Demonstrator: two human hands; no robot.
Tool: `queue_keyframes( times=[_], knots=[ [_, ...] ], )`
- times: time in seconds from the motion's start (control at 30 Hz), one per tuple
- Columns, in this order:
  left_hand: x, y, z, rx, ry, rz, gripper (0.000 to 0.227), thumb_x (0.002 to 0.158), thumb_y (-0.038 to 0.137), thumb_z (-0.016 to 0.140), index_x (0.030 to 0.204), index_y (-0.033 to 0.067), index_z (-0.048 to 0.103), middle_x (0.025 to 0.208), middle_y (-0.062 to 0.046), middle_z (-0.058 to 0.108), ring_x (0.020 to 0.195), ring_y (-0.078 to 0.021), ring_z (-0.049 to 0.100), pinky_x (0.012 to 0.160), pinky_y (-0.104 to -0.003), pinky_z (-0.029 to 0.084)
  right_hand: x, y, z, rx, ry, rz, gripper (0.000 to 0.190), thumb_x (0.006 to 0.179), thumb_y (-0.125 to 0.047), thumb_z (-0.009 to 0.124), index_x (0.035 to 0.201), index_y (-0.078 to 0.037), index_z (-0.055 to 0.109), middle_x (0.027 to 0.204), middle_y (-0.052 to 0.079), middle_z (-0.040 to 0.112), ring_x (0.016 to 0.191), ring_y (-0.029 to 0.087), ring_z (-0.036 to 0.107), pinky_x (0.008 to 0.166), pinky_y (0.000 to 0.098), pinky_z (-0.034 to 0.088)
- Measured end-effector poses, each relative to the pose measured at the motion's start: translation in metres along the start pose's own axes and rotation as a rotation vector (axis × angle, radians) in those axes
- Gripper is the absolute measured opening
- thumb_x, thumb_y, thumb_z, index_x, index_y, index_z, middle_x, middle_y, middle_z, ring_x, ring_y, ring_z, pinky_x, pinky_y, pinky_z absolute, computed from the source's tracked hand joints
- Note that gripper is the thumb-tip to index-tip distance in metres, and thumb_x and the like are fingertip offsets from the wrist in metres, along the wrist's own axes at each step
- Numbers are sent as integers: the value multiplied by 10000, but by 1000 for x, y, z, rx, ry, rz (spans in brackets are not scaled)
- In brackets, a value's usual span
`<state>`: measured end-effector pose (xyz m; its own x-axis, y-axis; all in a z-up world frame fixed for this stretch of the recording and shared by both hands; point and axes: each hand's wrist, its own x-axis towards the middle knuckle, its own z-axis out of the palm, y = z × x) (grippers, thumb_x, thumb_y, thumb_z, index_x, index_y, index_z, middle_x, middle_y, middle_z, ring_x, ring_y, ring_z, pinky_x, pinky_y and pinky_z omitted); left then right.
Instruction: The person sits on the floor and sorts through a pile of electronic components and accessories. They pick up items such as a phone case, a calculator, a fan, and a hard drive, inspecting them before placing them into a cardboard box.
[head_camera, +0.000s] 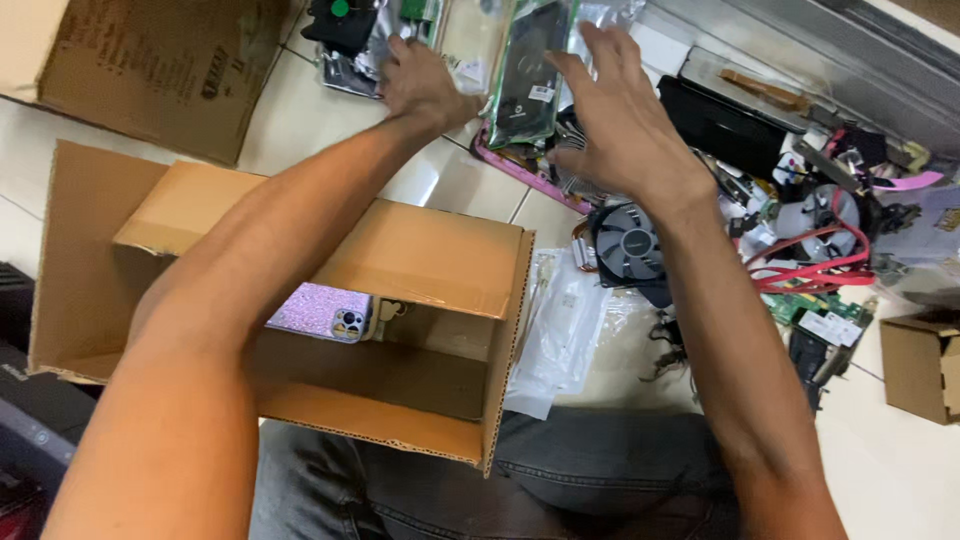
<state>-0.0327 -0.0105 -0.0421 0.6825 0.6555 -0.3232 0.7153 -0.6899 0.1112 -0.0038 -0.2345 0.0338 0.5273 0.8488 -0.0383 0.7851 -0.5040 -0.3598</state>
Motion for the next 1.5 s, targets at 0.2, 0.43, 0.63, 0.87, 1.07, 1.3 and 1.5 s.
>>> queue_keyframes(
  times=[0.2, 0.43, 0.63, 0.87, 1.07, 1.3, 1.5],
  knots=[
    [9, 4, 11, -78, 39, -43, 1180, 632, 886, 859, 1387, 69, 464, 1422, -146, 466, 1375, -346, 404, 1074, -529, 395, 18, -26, 3, 141, -75, 81, 812, 864, -297, 820, 1510, -21, 415, 1606, 274, 231, 1489, 445, 99, 1179, 622, 227],
    [16, -4, -10, 84, 18, -50, 1267, 608, 1042, 682, 1435, 105, 474, 1662, -213, 44, 1528, -400, 88, 1202, -560, 205, 40, 7, 25, 361, -5, 236, 779, 981, -336, 738, 1565, -28, 325, 1579, 358, 210, 1490, 499, 104, 1181, 615, 182],
    [20, -12, -19, -28, 47, -5, 1219, 453, 984, 830, 1281, 113, 626, 1547, -315, 251, 1466, -463, 170, 1174, -566, 167, 76, 39, 60, 192, 59, 684, 1153, 975, -693, 803, 1525, 60, 123, 1497, 378, 246, 1359, 601, 327, 1058, 662, 377],
    [-2, 7, -21, -241, -108, -100, 827, 690, 694, 867, 1243, 138, 607, 1378, -155, 500, 1221, -345, 578, 980, -469, 485, 97, 32, 55, 201, 13, 893, 1364, 748, -679, 994, 1561, -81, 77, 1441, 306, 359, 1326, 517, 387, 979, 595, 480],
    [-9, 7, -29, -453, -214, -66, 458, 817, 381, 852, 1095, 111, 608, 1097, -52, 632, 950, -199, 655, 711, -361, 590, 94, 28, 42, 410, 160, 866, 1405, 643, -350, 1091, 1465, -98, -20, 1401, 248, 530, 1244, 425, 593, 977, 478, 568],
    [-14, 1, -38, -387, -275, -3, 663, 907, 523, 748, 1362, 104, 510, 1486, -181, 392, 1252, -346, 572, 1026, -469, 546, 96, 24, 40, 560, 133, 891, 693, 744, -369, 981, 1143, -81, 492, 1114, 59, 573, 1023, 242, 581, 746, 411, 546],
    [-15, 7, -36, -174, -168, -170, 1008, 697, 572, 898, 1399, 97, 352, 1520, -175, 273, 1446, -345, 284, 1116, -508, 368, 66, 8, 15, 866, 552, 372, 500, 924, -121, 833, 1307, -59, 518, 1283, 209, 683, 1186, 412, 683, 1043, 603, 574]
  ],
)
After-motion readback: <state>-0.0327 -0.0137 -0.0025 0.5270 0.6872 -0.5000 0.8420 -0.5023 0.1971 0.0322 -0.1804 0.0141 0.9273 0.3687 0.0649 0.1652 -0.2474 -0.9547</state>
